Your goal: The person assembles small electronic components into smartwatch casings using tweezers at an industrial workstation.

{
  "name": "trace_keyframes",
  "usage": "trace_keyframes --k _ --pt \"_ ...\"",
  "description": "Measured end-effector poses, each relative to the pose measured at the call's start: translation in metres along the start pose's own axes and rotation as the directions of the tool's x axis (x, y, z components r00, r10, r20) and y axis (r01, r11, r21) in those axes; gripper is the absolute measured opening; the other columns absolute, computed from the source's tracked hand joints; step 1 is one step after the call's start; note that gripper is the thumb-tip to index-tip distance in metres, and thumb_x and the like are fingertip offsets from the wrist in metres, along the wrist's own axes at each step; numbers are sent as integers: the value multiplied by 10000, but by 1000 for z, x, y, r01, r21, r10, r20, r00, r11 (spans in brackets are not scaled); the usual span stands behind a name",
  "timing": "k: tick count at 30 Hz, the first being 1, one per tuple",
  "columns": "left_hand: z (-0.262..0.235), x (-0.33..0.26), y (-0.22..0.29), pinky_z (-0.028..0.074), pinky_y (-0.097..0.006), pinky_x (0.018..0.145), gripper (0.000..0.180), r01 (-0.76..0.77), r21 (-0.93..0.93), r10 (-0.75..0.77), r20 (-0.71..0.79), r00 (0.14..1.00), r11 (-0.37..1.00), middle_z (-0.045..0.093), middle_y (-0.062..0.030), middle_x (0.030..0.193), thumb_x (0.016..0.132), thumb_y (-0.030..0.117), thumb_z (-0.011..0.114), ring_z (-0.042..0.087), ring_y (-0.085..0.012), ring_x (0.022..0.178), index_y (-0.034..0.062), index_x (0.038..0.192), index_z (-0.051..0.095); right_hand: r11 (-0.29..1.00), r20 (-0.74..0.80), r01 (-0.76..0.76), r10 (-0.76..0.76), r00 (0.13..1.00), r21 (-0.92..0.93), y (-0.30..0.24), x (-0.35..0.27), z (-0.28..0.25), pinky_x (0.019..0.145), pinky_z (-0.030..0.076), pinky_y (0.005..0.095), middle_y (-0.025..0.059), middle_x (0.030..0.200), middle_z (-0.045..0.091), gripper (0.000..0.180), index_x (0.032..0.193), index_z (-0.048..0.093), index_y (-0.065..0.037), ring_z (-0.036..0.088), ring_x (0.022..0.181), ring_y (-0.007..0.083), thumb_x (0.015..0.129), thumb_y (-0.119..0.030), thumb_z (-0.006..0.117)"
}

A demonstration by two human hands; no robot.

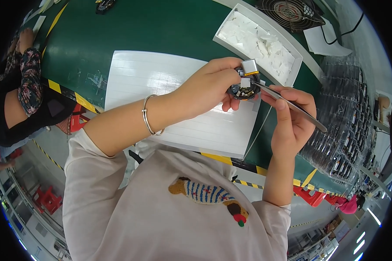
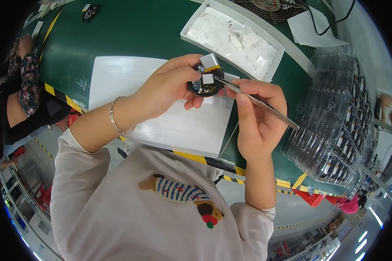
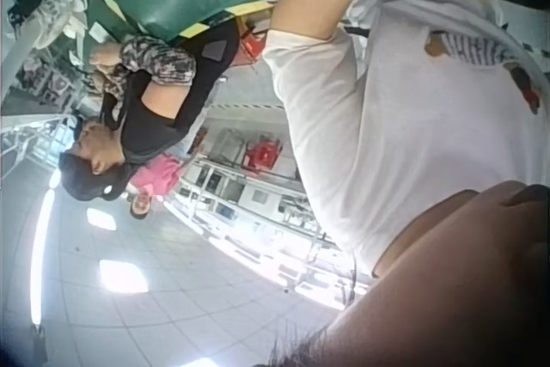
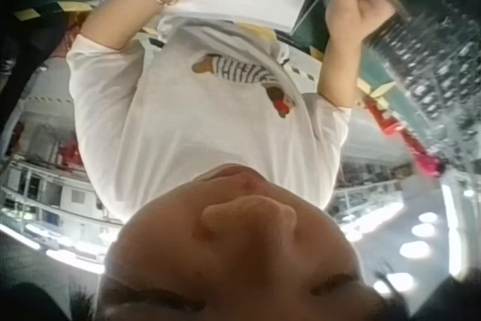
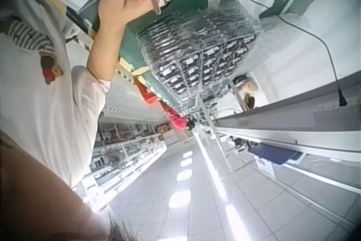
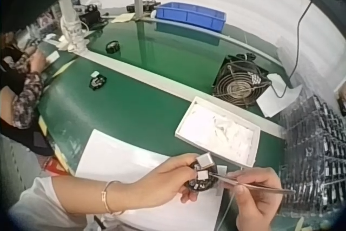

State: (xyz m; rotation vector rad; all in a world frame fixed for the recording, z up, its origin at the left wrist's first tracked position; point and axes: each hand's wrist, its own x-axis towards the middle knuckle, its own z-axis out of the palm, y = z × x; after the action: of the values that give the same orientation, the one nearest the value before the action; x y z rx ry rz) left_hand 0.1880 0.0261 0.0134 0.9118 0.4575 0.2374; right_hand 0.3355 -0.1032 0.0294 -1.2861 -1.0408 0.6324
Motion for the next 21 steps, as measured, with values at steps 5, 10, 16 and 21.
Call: trace_keyframes --k 5,10,16,21 --pt "0 0 2 436 -263 522 257 -9 -32 9 9 1000 999 634 -148 880 891 136 392 561 -151 618 -5 1053 533 973 34 -54 47 998 226 5 7 -11 820 575 410 187 971 617 98 993 506 42 661 935 299 912 -4 537" --pt "0 0 1 442 -263 527 247 3 -4 -3 -7 1000 1000 644 -172 915 891 135 389 567 -153 615 -1 1044 527 929 54 -66 50 997 365 3 12 -14 795 581 412 214 951 627 128 990 480 29 659 933 344 920 -60 542" --pt "0 -1 2 447 -259 537 217 1 3 -1 27 1000 1000 656 -211 983 919 152 388 563 -149 611 12 1032 511 977 -86 96 -114 990 -189 7 57 -38 821 494 282 122 945 623 100 983 572 29 619 872 186 897 -19 553" --pt "1 1 2 449 -253 537 215 20 44 -21 23 1000 999 655 -200 968 933 153 386 564 -141 615 16 1036 516 998 169 -20 9 986 64 11 74 -33 749 409 223 48 864 616 136 968 615 13 517 758 108 872 -49 541"
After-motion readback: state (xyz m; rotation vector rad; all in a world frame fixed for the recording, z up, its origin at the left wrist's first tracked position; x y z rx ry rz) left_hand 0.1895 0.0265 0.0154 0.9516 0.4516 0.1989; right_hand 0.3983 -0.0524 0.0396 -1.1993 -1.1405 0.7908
